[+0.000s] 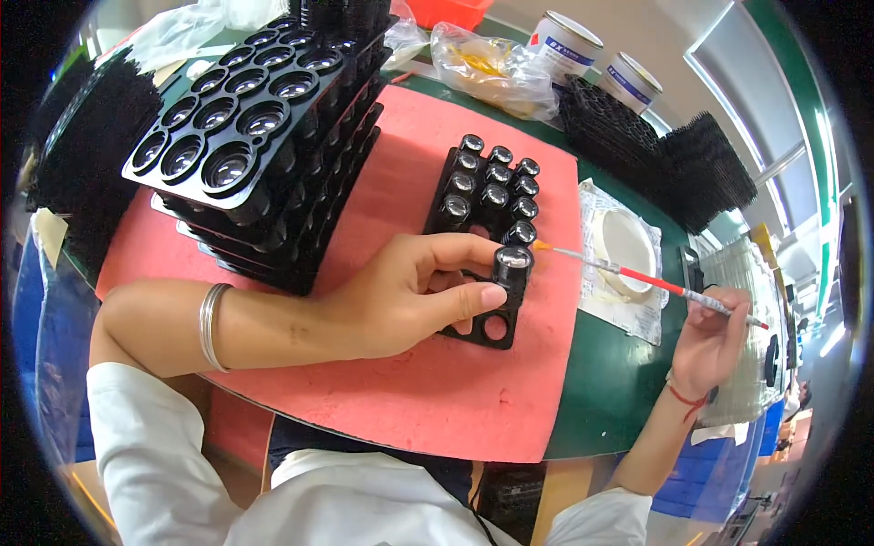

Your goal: Apply glue or sealant to the rims of small cylindrical components and arrange them into trays.

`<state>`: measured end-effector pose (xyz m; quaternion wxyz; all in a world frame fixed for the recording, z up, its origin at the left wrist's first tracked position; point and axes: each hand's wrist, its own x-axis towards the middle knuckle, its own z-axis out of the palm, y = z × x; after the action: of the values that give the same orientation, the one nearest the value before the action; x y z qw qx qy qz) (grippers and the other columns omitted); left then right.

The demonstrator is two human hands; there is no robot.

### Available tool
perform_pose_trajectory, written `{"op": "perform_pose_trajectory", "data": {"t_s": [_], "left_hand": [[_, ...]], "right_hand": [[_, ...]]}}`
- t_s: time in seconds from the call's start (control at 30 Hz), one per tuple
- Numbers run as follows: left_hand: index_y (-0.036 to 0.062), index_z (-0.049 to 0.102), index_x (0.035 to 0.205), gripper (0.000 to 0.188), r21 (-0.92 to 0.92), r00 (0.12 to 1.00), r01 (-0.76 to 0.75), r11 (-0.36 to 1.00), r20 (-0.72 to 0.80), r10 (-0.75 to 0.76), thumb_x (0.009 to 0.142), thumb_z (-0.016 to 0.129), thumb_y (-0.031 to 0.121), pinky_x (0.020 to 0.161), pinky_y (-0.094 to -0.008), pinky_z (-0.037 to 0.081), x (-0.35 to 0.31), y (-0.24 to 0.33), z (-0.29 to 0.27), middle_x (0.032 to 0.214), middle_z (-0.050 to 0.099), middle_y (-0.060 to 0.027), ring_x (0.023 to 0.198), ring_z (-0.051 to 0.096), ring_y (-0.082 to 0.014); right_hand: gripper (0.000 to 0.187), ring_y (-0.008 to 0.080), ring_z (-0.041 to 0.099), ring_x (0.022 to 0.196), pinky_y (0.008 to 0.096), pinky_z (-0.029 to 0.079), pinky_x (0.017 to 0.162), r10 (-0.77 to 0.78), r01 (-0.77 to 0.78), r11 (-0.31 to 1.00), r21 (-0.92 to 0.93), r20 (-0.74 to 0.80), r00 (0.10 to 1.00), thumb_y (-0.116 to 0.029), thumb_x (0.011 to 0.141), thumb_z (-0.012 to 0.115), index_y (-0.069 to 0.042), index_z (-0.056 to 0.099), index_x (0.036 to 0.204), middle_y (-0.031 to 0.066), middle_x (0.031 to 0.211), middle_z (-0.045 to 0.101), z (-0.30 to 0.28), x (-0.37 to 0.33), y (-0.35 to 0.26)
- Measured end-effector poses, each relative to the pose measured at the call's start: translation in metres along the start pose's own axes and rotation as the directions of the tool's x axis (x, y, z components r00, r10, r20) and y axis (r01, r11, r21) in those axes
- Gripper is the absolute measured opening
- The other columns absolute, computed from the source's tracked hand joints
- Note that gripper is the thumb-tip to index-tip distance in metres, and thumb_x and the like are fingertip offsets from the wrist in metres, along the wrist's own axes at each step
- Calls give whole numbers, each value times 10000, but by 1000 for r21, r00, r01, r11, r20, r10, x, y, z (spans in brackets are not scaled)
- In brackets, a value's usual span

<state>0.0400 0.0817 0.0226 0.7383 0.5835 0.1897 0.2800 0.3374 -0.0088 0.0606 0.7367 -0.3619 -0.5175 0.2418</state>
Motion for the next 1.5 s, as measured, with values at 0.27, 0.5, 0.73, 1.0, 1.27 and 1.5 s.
{"op": "perform_pose_trajectory", "data": {"t_s": [0.27,0.5,0.73,1.0,1.27,1.5], "left_hand": [[47,557,902,263,584,912,-402,706,189,363,684,655,157,485,-267,455,-27,42,22,749,580,-57,552,547,-152],[-33,575,842,258,985,742,-172,19,117,660,604,654,22,595,-216,420,-65,144,0,775,560,-57,714,524,-86],[-34,596,805,306,942,754,248,226,-334,565,689,682,236,583,-224,406,-43,167,-114,680,558,-40,653,496,-91],[-56,599,789,305,961,734,224,163,-276,621,650,697,197,583,-252,435,-21,152,-143,691,581,-96,613,530,-141],[-42,611,787,330,958,722,257,125,-276,634,635,701,237,608,-272,431,-16,147,-146,677,581,-104,635,539,-170],[42,561,971,341,933,529,314,176,-326,783,721,645,260,538,-209,382,-27,152,-95,766,577,-24,605,479,-67]], "right_hand": [[240,101,370,618,232,320,570,-56,75,990,120,-158,986,-251,879,428,-29,467,795,34,686,423,-17,10,2],[237,94,381,616,227,325,560,-72,84,993,81,-147,987,-247,885,422,-31,475,804,32,696,440,-21,7,1],[220,91,376,617,216,329,581,-48,66,993,99,-170,984,-215,895,413,-16,470,824,27,684,420,-21,10,5],[215,90,381,622,215,332,582,-41,54,995,79,-165,985,-217,895,415,-20,466,826,24,690,418,-23,10,6],[224,91,404,621,215,342,577,-40,44,999,24,-175,984,-219,894,420,-13,478,826,28,708,438,-20,6,5],[249,85,431,624,208,352,541,-97,90,995,-38,-283,954,-252,882,436,-20,499,820,22,695,459,-19,5,6]]}}
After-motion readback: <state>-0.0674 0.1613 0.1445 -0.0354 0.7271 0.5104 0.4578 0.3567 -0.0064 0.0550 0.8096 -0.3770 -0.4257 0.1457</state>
